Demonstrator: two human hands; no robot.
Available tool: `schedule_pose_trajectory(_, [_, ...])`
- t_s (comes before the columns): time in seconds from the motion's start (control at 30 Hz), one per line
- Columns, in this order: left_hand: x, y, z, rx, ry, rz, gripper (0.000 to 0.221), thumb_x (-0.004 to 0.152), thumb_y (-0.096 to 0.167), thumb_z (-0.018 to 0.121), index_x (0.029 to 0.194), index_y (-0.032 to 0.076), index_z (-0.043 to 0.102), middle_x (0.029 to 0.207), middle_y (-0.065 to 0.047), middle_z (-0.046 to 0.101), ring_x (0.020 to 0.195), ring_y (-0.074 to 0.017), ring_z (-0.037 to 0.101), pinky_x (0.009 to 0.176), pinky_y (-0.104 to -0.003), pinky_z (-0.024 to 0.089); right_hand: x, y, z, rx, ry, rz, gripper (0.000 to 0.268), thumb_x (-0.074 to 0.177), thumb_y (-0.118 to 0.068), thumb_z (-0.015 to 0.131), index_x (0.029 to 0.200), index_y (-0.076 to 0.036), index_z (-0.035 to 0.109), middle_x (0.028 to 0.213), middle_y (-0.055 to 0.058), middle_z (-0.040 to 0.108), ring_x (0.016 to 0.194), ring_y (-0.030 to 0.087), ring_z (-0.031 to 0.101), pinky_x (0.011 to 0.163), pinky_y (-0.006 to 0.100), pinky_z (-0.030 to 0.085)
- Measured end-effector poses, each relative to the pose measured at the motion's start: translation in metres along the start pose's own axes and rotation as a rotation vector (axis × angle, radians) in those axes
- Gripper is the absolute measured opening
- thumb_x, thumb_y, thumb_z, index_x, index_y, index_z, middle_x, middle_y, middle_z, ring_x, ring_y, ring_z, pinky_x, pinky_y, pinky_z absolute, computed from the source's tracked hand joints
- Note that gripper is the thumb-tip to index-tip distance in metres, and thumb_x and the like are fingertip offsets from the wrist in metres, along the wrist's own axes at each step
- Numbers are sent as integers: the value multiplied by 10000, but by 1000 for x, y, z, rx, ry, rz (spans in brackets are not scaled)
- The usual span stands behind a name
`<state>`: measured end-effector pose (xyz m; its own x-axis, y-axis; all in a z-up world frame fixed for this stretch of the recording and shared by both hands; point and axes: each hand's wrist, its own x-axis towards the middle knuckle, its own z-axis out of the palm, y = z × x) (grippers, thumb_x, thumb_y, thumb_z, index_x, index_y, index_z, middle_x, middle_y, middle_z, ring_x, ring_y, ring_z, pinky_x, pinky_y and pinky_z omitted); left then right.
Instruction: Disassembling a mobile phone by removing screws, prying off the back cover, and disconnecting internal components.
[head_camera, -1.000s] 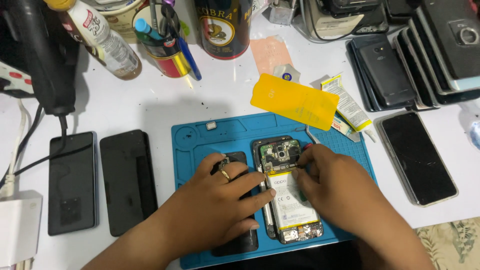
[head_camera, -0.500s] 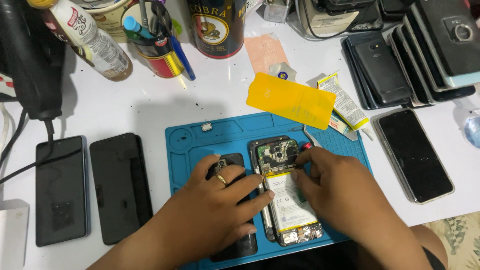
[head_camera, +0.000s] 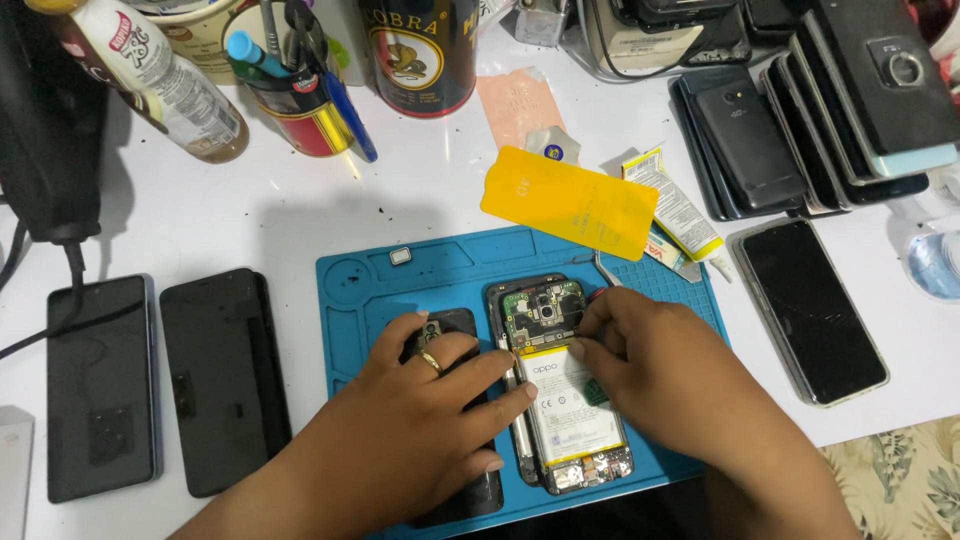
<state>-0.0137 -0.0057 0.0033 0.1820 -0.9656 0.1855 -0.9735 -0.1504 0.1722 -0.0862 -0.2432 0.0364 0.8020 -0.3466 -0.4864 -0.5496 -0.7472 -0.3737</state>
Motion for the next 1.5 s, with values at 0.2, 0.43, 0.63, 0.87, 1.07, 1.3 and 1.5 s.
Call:
schedule_pose_trajectory(0.2, [-1, 1, 0, 22, -15, 11, 687, 742, 538, 825, 1341, 246, 657, 1343, -43, 627, 1147, -299, 576, 1010, -648, 387, 2, 1, -1, 53, -20, 12, 124, 908, -289, 754, 895, -190, 680, 546, -5, 598, 564, 160, 539, 595, 340, 415])
schedule_pose_trajectory(0.43, [-2, 0, 4, -29, -44, 8, 698, 762, 527, 814, 1365, 223, 638, 1379, -72, 614, 1200, -320, 559, 1020, -659, 367, -2, 24, -21, 116, 208, 45, 151, 910, -309, 728, 1057, -274, 722, 689, -41, 716, 559, 128, 539, 605, 313, 430])
schedule_pose_trajectory(0.63, [-4, -1, 7, -53, -44, 4, 719, 772, 533, 810, 1390, 223, 612, 1391, -71, 597, 1207, -335, 556, 1031, -683, 354, 12, 27, -17, 9, 282, 53, 206, 871, -316, 745, 1044, -209, 778, 843, 24, 789, 706, 176, 667, 693, 341, 483])
schedule_pose_trajectory(0.87, [-4, 1, 5, -42, -63, 5, 723, 780, 528, 793, 1404, 220, 599, 1399, -72, 589, 1218, -337, 546, 1027, -677, 364, 24, 37, -1, -133, 339, -162, 204, 893, -282, 680, 1021, -129, 722, 1062, 95, 727, 1018, 331, 669, 838, 479, 513])
schedule_pose_trajectory(1.07, [-6, 2, 4, -61, -49, -16, 749, 755, 502, 818, 1409, 213, 595, 1404, -74, 590, 1233, -343, 547, 1028, -682, 369, 12, 51, -4, -76, 380, -180, 246, 986, -231, 579, 1140, -44, 621, 1082, 197, 690, 978, 395, 662, 835, 505, 492])
schedule_pose_trajectory(1.3, [-6, 1, 6, -111, -78, -21, 709, 805, 455, 768, 1438, 198, 580, 1418, -89, 582, 1262, -361, 524, 1057, -684, 333, -15, 60, -13, 111, 253, -209, 256, 1011, -223, 502, 1232, -143, 601, 1046, 42, 660, 916, 174, 632, 831, 341, 483])
schedule_pose_trajectory(1.5, [-7, 1, 6, -89, -59, -16, 715, 803, 483, 767, 1436, 206, 582, 1401, -81, 596, 1246, -355, 545, 1063, -672, 346, -8, 45, -9, 107, 179, -83, 368, 898, -262, 677, 1261, -219, 633, 999, -18, 768, 907, 128, 723, 826, 324, 528])
